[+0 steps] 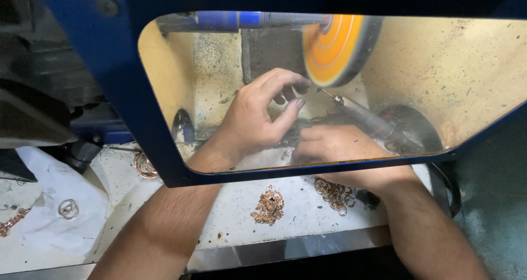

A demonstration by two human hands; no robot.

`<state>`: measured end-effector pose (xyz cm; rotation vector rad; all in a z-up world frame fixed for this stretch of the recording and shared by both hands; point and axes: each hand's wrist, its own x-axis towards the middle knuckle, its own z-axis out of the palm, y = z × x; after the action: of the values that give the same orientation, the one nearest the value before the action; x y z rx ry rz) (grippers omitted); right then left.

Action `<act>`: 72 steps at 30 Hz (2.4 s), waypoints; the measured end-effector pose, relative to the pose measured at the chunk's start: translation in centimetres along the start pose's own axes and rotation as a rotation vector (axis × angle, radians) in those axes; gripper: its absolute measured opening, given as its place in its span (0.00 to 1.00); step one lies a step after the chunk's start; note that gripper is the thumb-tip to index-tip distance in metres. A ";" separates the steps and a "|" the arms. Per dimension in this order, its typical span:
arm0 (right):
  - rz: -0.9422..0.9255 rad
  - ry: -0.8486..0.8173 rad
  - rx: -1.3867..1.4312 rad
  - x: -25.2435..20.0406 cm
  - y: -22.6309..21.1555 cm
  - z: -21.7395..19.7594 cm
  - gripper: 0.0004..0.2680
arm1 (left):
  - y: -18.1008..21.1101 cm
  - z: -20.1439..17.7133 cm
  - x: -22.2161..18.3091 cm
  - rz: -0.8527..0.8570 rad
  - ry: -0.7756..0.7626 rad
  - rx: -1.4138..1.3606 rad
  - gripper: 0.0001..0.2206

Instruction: Polishing a small jewelry item using a bench-mounted polishing machine with a protective shield.

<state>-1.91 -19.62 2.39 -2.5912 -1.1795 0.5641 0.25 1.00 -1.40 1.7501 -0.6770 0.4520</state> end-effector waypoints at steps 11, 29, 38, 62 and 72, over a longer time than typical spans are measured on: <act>0.039 0.102 0.262 0.7 0.5 -0.5 0.07 | -0.2 -0.4 0.3 -0.013 -0.006 0.006 0.11; 0.398 -0.082 -0.053 -1.4 0.3 -4.8 0.05 | 1.7 -0.8 1.0 -0.102 -0.325 0.053 0.13; 0.129 0.039 -0.130 -0.4 1.2 -0.8 0.06 | 1.3 -0.9 0.9 -0.110 -0.464 0.202 0.09; 0.260 0.518 0.237 0.5 3.2 -0.2 0.08 | 3.0 -0.1 -0.8 -0.343 -0.238 0.130 0.14; 0.418 0.592 0.632 0.3 4.3 -0.8 0.11 | 2.7 0.9 0.1 -0.248 0.002 -0.020 0.11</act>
<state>1.50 -22.20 1.48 -2.1886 -0.2143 0.1613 -1.43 -0.35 0.40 1.7865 -0.4535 0.2751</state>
